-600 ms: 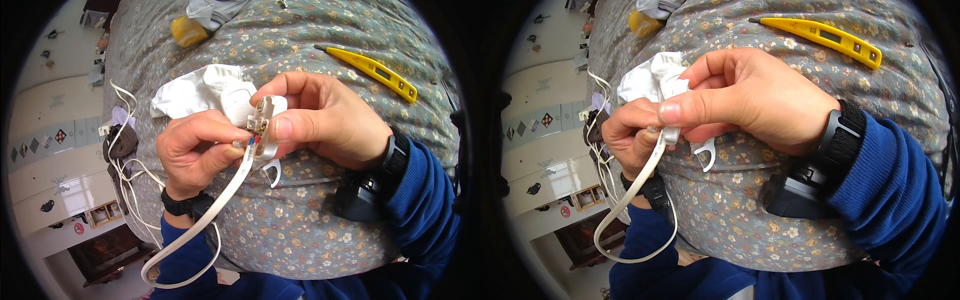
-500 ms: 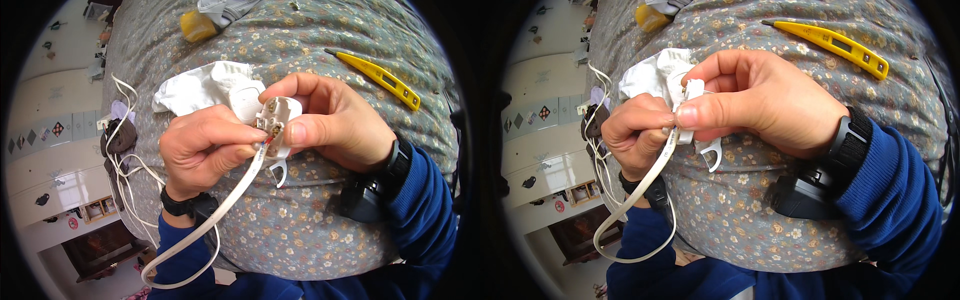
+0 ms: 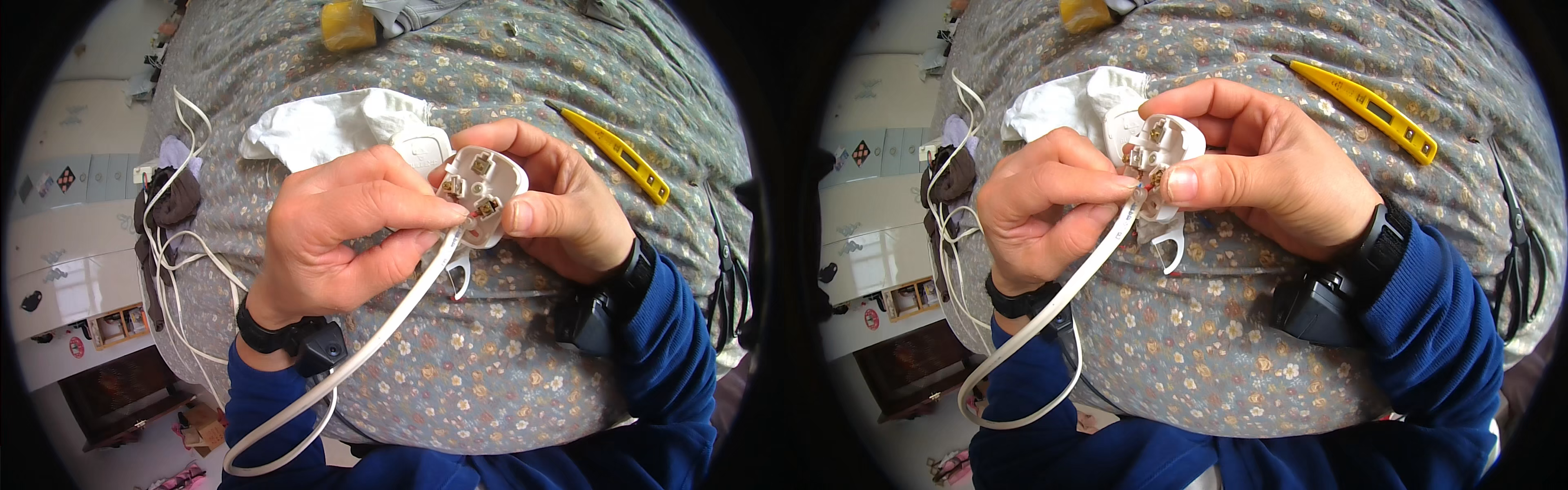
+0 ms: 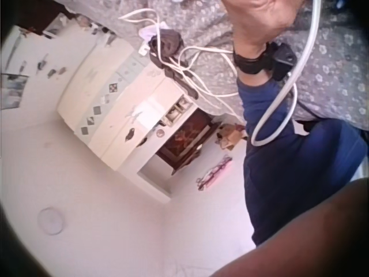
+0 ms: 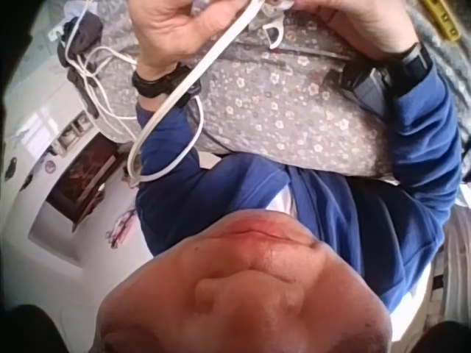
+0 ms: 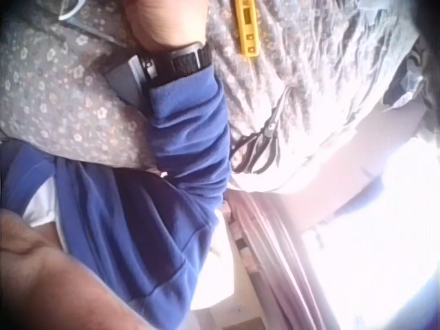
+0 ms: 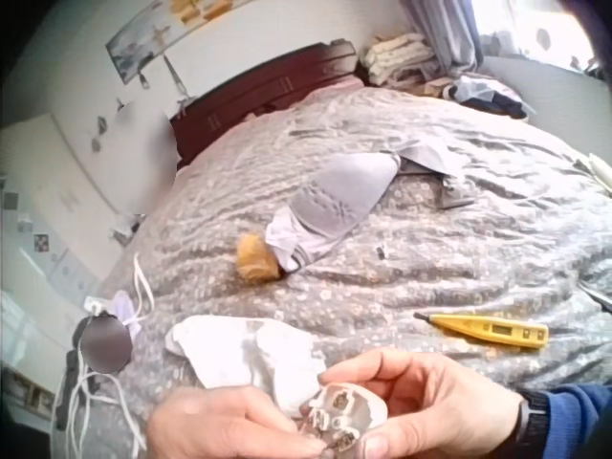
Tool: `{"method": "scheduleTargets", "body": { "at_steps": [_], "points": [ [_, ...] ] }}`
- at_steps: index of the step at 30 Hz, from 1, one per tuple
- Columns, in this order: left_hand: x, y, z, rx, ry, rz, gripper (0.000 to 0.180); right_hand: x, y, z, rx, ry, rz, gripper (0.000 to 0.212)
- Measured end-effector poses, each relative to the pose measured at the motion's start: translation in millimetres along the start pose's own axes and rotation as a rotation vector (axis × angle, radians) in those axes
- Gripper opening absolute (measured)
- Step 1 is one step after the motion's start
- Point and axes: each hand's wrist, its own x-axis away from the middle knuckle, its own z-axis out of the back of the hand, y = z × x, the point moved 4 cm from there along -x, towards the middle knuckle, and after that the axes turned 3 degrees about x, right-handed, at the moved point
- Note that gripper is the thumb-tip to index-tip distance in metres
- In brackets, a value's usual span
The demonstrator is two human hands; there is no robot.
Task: The person disassembles a white electrical plug, uses a yellow screwdriver to adjust internal screws, and reassembles the plug. The person then plugs the cord into a power strip.
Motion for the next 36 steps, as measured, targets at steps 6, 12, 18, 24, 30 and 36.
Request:
{"method": "scheduleTargets", "body": {
  "at_steps": [6, 12, 18, 24, 30, 36],
  "points": [
    [2.5, 15.1, -6.4, -0.271, 0.05, -0.168, 0.037, 1.3, -0.3, 1.9, -0.028, -0.026, 0.033, 0.06],
    [3.9, 23.2, -11.5, -0.452, 0.054, -0.232, 0.035, 0.6, -2.7, -3.2, -0.003, -0.006, 0.041, 0.056],
    [4.7, 20.1, -16.0, -0.512, 0.028, -0.245, 0.031, 4.8, -3.4, -8.8, -0.024, 0.068, 0.002, 0.045],
    [6.7, 15.9, -18.0, -0.541, 0.065, -0.306, 0.027, 6.0, -2.9, -3.1, -0.023, 0.112, -0.042, 0.052],
    [14.2, 25.8, -18.9, -0.61, 0.11, -0.365, 0.025, 5.2, -3.3, -2.7, -0.004, 0.116, -0.005, 0.05],
    [13.2, 27.1, -19.3, -0.599, 0.235, -0.449, 0.024, 6.9, -11.1, -6.8, 0.021, 0.094, 0.059, 0.048]
  ]
}}
